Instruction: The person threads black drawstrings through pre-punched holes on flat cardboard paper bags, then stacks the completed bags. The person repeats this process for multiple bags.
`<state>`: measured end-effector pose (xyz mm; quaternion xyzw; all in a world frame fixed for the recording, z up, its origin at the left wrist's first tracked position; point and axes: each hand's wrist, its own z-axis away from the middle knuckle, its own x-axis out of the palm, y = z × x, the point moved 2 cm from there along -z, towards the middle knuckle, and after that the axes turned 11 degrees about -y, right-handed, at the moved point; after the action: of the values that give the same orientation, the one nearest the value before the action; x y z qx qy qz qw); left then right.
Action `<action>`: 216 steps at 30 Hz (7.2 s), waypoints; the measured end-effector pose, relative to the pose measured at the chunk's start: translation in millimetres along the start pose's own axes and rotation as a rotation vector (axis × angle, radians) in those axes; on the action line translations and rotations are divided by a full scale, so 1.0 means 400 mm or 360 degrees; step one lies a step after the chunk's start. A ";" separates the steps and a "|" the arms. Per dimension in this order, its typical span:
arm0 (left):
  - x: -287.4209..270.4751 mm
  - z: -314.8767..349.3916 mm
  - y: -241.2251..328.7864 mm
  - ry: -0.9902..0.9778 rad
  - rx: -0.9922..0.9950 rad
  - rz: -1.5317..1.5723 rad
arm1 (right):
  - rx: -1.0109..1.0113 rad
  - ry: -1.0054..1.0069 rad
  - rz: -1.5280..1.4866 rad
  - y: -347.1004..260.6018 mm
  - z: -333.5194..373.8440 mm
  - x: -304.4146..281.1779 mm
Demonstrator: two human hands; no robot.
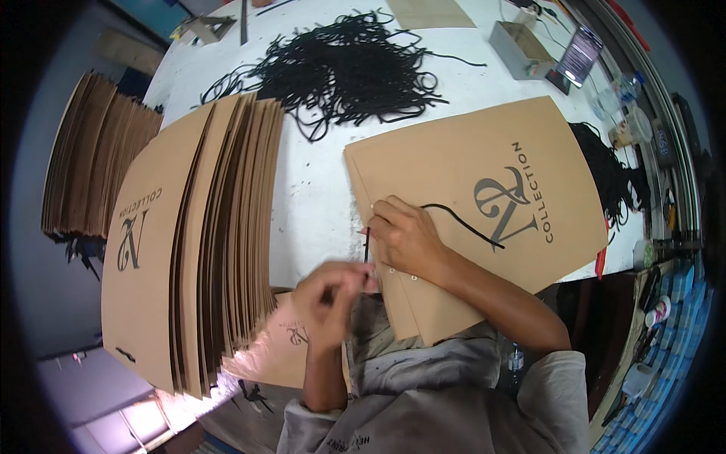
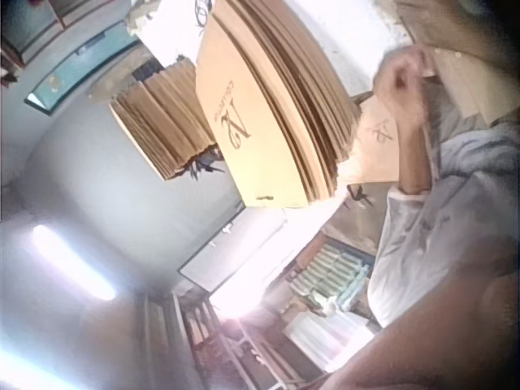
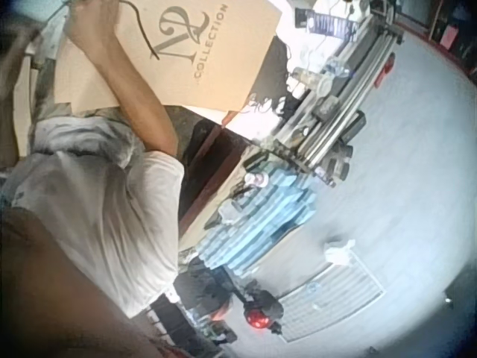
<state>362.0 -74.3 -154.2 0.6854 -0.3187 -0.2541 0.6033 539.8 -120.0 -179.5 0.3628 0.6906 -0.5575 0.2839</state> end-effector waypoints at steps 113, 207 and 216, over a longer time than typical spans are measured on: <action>0.087 0.094 -0.080 -0.0040 -0.0157 -0.0227 | 0.0631 0.0038 -0.1657 -0.076 0.232 0.028; 0.021 -0.019 -0.118 0.0120 -0.0297 0.0430 | 0.0233 -0.0326 -0.0797 -0.032 0.010 -0.093; -0.016 -0.011 -0.075 0.0317 -0.0418 -0.0106 | 0.0314 -0.0168 -0.0691 -0.023 0.036 -0.058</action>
<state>364.8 -64.3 -183.5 0.6327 -0.1984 -0.2442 0.7076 545.6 -139.4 -158.8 0.2021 0.6789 -0.6884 0.1562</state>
